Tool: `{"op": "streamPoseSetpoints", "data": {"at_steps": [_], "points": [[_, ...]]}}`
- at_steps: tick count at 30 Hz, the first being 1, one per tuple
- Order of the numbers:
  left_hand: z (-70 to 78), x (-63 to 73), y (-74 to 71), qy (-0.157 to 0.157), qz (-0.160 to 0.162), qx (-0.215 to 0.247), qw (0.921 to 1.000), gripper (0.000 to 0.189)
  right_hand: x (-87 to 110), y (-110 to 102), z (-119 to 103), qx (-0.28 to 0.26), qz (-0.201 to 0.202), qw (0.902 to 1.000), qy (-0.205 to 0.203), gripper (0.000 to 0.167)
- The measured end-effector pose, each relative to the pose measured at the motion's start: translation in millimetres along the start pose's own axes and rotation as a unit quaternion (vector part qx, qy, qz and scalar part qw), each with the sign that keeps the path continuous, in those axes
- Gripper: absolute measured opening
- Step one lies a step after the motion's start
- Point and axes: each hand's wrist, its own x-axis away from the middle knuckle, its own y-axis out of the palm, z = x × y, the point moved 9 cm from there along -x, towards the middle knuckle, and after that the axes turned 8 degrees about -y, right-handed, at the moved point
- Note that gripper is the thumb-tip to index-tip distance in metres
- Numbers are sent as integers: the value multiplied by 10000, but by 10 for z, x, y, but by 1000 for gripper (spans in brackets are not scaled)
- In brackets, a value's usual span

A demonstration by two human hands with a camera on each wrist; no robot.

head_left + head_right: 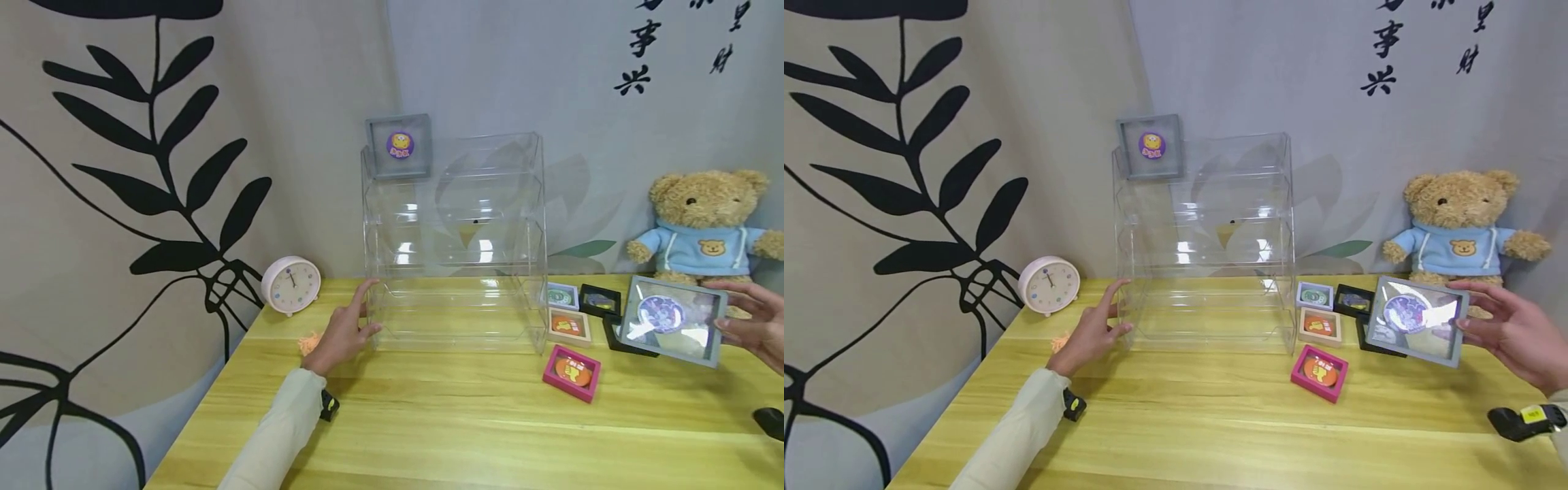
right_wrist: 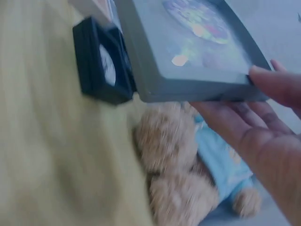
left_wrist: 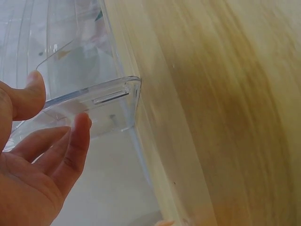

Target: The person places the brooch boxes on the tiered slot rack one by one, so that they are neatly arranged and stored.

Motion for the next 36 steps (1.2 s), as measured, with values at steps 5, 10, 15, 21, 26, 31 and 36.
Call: {"op": "streamPoseSetpoints", "data": {"at_steps": [5,10,15,21,26,31,36], "points": [[-4,2,0,-3,-6,58,10000,88,-228,345,-229,1457,229,9887,250,65],[-37,-3,29,-49,-55,68,9999,87,-467,596,-383,3069,103,9501,544,60],[-37,-5,32,-46,-70,118,9999,87,-734,821,-515,3834,-30,9211,669,54],[-28,3,15,-37,-63,175,9998,90,-1044,1086,-685,3614,-50,9307,559,53],[-42,17,5,6,-42,179,9998,90,-1262,1290,-781,3607,-173,9314,454,52],[-51,19,7,-5,-40,151,9999,90,-1448,1481,-873,3492,-256,9361,342,51],[-39,9,17,-13,-63,194,9998,88,-1621,1637,-963,3087,-208,9507,213,50]]}}
